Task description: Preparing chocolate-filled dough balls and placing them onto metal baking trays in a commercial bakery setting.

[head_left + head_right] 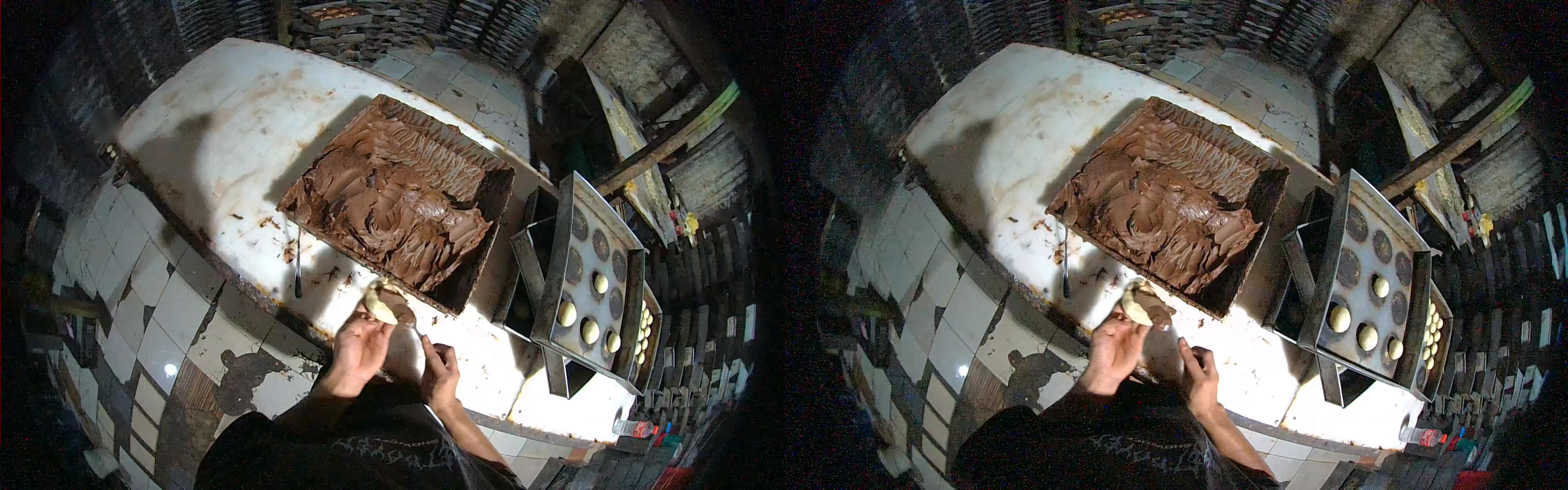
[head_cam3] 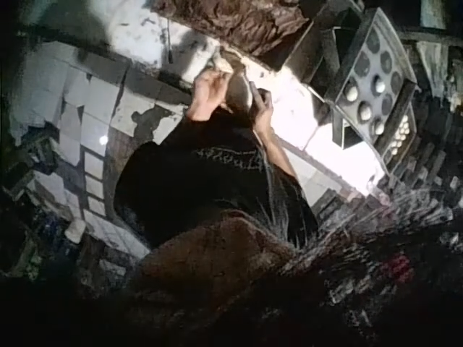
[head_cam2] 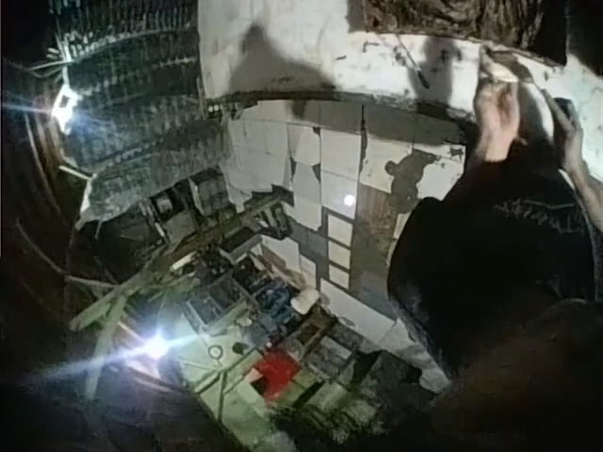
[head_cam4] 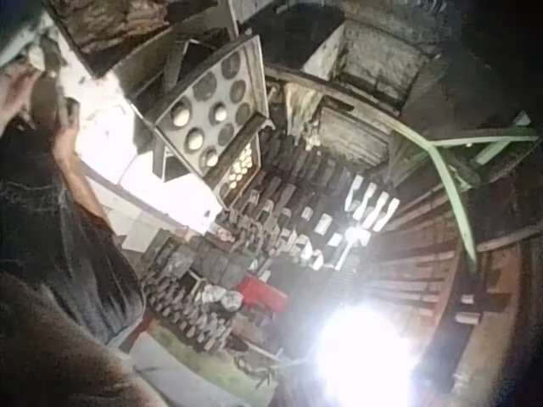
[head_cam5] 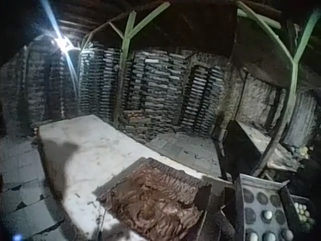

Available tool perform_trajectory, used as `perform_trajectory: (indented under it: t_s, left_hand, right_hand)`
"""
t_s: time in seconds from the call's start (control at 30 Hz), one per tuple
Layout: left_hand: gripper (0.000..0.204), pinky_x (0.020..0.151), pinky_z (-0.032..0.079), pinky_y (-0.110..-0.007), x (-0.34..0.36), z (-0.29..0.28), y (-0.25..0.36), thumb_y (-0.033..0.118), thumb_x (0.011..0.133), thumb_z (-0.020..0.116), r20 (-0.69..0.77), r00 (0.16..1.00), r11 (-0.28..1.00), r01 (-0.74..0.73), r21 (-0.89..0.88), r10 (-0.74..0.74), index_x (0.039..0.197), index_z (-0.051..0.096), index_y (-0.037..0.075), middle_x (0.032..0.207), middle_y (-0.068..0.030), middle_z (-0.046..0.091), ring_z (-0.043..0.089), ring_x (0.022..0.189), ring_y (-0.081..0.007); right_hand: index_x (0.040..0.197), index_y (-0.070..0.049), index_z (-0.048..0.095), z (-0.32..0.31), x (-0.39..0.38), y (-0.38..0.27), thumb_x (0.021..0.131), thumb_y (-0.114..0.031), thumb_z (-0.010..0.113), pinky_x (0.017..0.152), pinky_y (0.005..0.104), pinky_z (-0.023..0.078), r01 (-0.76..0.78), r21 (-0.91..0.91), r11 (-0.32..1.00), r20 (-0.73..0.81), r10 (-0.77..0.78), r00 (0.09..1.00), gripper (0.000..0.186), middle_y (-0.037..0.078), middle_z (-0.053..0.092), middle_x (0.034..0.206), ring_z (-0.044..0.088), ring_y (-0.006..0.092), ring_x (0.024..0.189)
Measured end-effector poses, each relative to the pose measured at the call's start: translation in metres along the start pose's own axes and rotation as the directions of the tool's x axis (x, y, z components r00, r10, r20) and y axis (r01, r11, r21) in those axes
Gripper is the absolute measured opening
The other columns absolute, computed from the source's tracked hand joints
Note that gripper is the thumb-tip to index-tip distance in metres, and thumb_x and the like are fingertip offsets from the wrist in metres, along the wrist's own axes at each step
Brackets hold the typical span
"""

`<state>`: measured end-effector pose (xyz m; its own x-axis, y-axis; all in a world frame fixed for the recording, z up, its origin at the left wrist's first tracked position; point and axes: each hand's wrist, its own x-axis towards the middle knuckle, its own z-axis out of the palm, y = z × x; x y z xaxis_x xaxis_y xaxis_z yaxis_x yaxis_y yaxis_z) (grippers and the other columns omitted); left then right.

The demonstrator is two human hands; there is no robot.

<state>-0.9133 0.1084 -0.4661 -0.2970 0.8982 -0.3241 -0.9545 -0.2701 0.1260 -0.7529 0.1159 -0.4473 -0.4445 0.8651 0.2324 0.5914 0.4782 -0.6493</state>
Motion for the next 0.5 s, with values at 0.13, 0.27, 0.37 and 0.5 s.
perform_trajectory:
  t_s: [0.13,0.27,0.37,0.5]
  left_hand:
    - [0.03,0.1,0.04,-0.042,-0.004,-0.014,0.002,-0.007,0.084,0.042,-0.069,0.997,0.999,-0.021,0.041,0.024,0.114,0.047,-0.003,0.116,-0.0165,0.053,0.052,0.11,-0.0276]
    - [0.011,0.097,0.039,-0.046,-0.037,-0.009,-0.036,0.012,0.08,0.061,0.014,1.0,0.996,0.026,0.085,-0.027,0.091,0.059,0.009,0.105,-0.01,0.059,0.057,0.094,-0.0218]
    - [0.017,0.095,0.037,-0.046,-0.066,-0.011,-0.06,0.013,0.081,0.058,0.019,1.0,0.995,0.01,0.1,-0.012,0.098,0.057,0.013,0.098,-0.0053,0.06,0.055,0.093,-0.0197]
    - [0.038,0.087,0.044,-0.039,-0.119,-0.004,-0.086,-0.001,0.08,0.05,0.125,0.99,0.966,0.031,0.255,-0.064,0.116,0.046,0.011,0.114,-0.0067,0.052,0.052,0.1,-0.0204]
  right_hand:
    - [0.122,-0.003,0.053,-0.003,-0.003,0.06,0.077,0.013,0.053,0.07,0.0194,0.037,-0.426,0.754,0.499,0.073,0.581,0.811,0.047,0.001,0.037,0.084,0.041,0.011,0.072]
    - [0.122,-0.004,0.053,0.005,-0.008,0.087,0.074,0.013,0.049,0.074,0.0242,0.039,-0.057,0.178,0.982,-0.108,0.077,0.991,0.051,0.009,0.042,0.091,0.043,0.0187,0.08]
    - [0.114,-0.002,0.057,-0.017,-0.013,0.068,0.08,0.0,0.054,0.075,0.0293,0.04,0.013,-0.111,0.994,-0.265,-0.042,0.963,0.034,0.012,0.046,0.092,0.046,0.0238,0.084]
    - [0.1,-0.002,0.064,-0.056,-0.002,0.039,0.093,-0.035,0.046,0.062,0.0216,0.039,-0.448,0.556,0.7,0.516,0.132,0.846,0.039,-0.001,0.058,0.073,0.046,0.0071,0.065]
